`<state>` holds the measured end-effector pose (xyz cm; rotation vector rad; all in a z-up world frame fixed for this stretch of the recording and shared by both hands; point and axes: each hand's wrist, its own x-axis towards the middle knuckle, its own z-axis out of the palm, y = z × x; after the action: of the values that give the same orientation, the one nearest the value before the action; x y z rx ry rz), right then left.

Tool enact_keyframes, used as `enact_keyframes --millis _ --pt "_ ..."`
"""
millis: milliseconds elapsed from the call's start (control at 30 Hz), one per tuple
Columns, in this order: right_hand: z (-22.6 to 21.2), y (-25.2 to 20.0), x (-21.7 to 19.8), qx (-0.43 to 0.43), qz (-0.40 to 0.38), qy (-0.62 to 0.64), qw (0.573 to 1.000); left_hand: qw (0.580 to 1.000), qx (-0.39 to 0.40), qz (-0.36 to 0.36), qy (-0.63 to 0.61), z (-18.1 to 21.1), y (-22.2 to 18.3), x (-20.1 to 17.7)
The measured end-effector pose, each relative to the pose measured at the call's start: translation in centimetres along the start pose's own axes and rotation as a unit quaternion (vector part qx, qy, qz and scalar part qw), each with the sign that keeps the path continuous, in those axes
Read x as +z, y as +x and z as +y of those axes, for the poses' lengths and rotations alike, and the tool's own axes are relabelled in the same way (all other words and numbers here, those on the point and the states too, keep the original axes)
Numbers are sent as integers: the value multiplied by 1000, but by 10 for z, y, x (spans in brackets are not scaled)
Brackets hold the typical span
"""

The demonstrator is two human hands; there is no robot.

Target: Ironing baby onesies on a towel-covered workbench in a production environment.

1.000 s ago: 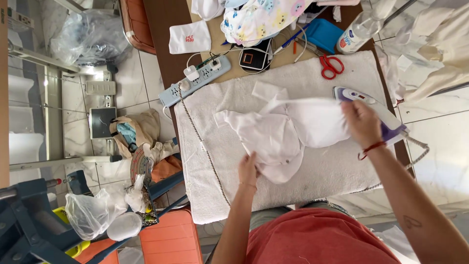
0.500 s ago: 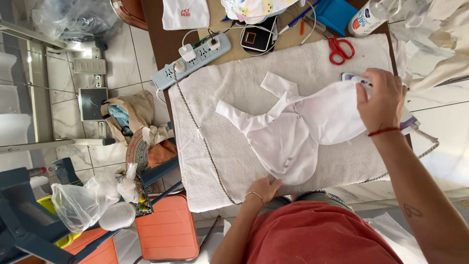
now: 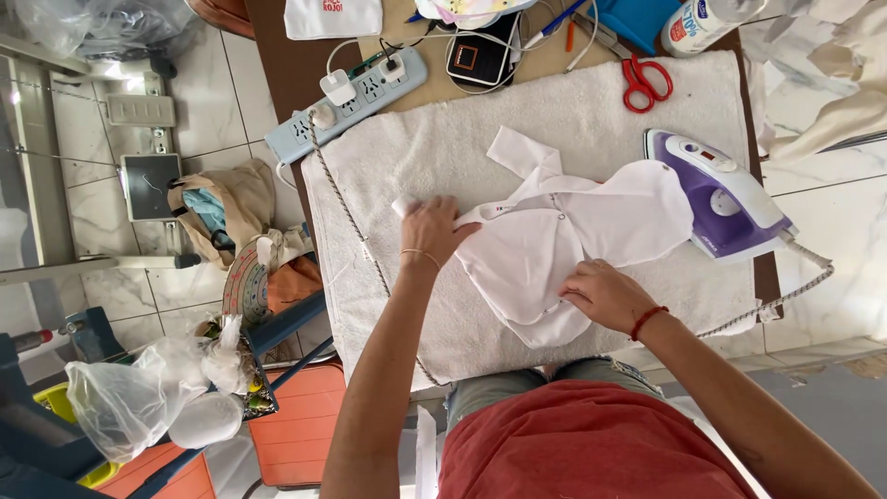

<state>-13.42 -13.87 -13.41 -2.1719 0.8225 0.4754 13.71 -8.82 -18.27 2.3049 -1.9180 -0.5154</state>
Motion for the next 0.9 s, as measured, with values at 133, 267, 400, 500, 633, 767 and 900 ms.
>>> enact_keyframes --millis 133,267,400,500,633,767,900 --pt "14 -7 2 -35 25 33 999 992 -120 -18 -39 -7 -11 -1" --pt "47 -8 -11 -71 332 68 938 988 -148 8 -47 2 -15 -17" --pt "88 -31 -79 -50 502 -130 853 988 -129 26 -79 10 -1 -2" --pt "98 -33 -103 97 484 -111 862 986 -103 34 -127 13 3 10" --pt "77 -24 -119 256 320 143 901 968 -166 41 -186 14 -6 12" --pt "58 -35 -124 325 315 163 876 966 -187 39 -173 4 -14 21" --pt "20 -72 -110 341 330 197 858 959 -206 26 -193 2 -17 13"
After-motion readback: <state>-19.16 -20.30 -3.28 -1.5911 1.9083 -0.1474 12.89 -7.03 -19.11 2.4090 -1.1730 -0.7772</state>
